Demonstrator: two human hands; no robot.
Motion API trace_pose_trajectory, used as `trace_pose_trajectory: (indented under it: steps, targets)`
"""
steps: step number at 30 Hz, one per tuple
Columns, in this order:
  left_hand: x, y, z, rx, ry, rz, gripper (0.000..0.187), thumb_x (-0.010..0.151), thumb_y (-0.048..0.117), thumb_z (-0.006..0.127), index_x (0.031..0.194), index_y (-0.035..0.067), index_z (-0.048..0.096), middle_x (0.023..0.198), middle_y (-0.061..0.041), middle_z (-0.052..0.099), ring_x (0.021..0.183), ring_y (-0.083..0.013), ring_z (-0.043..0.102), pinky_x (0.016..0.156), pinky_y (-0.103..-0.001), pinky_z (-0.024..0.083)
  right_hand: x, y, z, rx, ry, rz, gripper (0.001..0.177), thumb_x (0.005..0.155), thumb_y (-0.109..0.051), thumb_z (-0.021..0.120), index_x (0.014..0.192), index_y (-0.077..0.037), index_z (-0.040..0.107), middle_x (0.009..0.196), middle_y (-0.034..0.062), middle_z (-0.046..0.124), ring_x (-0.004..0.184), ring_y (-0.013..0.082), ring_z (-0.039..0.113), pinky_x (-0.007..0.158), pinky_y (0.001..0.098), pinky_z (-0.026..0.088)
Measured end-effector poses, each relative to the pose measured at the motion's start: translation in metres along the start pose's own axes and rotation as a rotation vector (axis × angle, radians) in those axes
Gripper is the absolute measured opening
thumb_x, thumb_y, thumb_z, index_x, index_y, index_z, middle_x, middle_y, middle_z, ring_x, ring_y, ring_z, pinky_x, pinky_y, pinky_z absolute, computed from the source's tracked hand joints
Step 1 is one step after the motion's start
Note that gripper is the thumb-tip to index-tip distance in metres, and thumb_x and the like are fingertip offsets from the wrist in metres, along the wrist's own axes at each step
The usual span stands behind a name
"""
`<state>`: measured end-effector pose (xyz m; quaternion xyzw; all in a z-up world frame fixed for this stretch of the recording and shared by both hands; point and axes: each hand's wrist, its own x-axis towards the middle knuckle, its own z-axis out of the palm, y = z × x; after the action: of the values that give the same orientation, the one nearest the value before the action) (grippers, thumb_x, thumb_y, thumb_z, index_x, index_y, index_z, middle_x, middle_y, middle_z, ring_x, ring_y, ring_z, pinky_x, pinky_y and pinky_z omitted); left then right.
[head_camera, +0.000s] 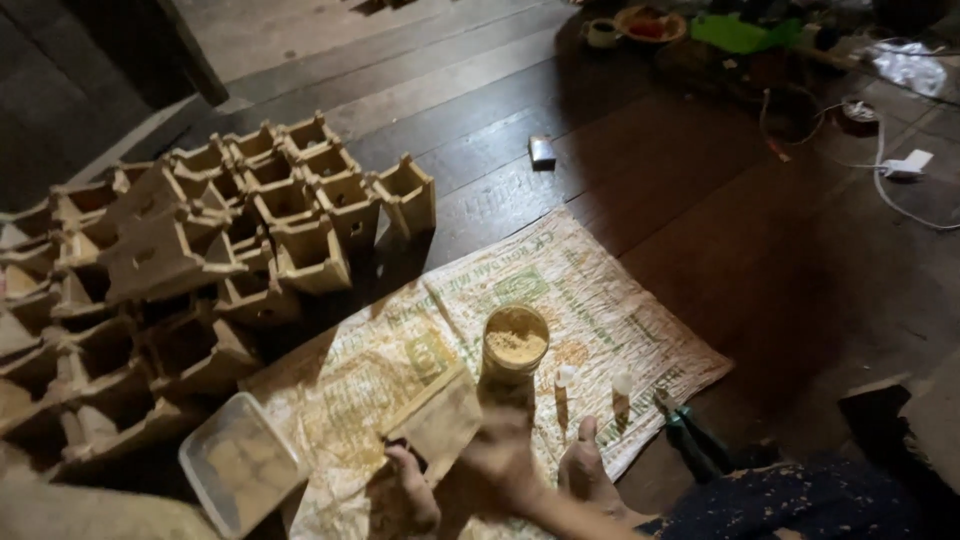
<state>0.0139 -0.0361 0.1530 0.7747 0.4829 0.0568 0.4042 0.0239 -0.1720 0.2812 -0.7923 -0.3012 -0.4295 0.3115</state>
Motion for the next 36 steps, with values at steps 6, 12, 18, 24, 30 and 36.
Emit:
trace_pose_trajectory:
  steps: [6, 12, 18, 24, 30, 36]
  targets:
    - [0.021, -0.043, 0.028, -0.135, -0.242, 0.017, 0.092, 0.1, 0.078, 0.022, 0.052, 0.005, 0.054, 0.047, -0.01, 0.044, 0.046, -0.0272, 0.047, 0.046, -0.042, 0.027, -0.06, 0.157, 0.006, -0.367, -0.091, 0.193, 0.027, 0.091, 0.007, 0.057, 0.086, -0.013, 0.074, 0.069, 0.0034, 0.064, 0.057, 0.0165, 0.056, 0.045, 0.0283, 0.041]
    - [0.036, -0.073, 0.06, -0.685, -0.617, 0.073, 0.091, 0.099, 0.065, 0.022, 0.166, 0.004, 0.01, 0.176, -0.014, -0.001, 0.164, -0.0238, 0.006, 0.133, -0.042, 0.009, -0.018, 0.172, -0.001, -0.446, -1.043, 0.645, 0.018, 0.088, -0.044, 0.082, 0.094, -0.026, 0.08, 0.103, -0.0043, 0.072, 0.107, 0.0193, 0.056, 0.097, 0.0396, 0.038]
    - [0.058, -0.11, 0.09, -0.852, -0.544, 0.288, 0.038, 0.115, 0.048, 0.032, 0.087, 0.024, 0.026, 0.093, 0.007, 0.016, 0.079, -0.0126, 0.024, 0.087, -0.029, 0.039, -0.041, 0.196, 0.026, -0.507, -1.153, 0.6, 0.029, 0.075, -0.038, 0.08, 0.06, -0.027, 0.057, 0.07, -0.0082, 0.05, 0.093, 0.0146, 0.041, 0.097, 0.0395, 0.027]
    - [0.033, -0.054, 0.048, -0.447, -0.128, 0.364, 0.063, 0.114, 0.04, 0.042, 0.064, 0.009, 0.067, 0.066, -0.004, 0.072, 0.063, -0.013, 0.062, 0.053, -0.036, 0.051, -0.189, 0.268, 0.076, -0.777, -0.536, 0.284, 0.01, 0.071, -0.016, 0.053, 0.065, -0.022, 0.046, 0.068, -0.0063, 0.045, 0.072, 0.0144, 0.047, 0.1, 0.0603, 0.033]
    - [0.077, -0.1, 0.114, 0.014, -0.213, 0.06, 0.059, 0.102, 0.061, 0.04, 0.09, 0.025, 0.085, 0.058, -0.008, 0.071, 0.068, -0.0236, 0.078, 0.071, -0.036, 0.062, -0.088, 0.146, 0.018, -0.155, -0.543, 0.292, 0.009, 0.091, -0.026, 0.075, 0.085, -0.03, 0.069, 0.094, -0.0068, 0.066, 0.095, 0.0204, 0.064, 0.079, 0.0364, 0.043]
    - [0.073, -0.13, 0.15, -0.178, -0.054, 0.054, 0.046, 0.097, 0.061, 0.057, 0.08, 0.024, 0.08, 0.06, -0.004, 0.072, 0.063, -0.0193, 0.075, 0.055, -0.027, 0.051, -0.125, 0.084, 0.047, 0.225, -0.748, 0.188, 0.011, 0.081, -0.034, 0.078, 0.084, -0.029, 0.068, 0.09, -0.0073, 0.066, 0.084, 0.0233, 0.062, 0.069, 0.0383, 0.046]
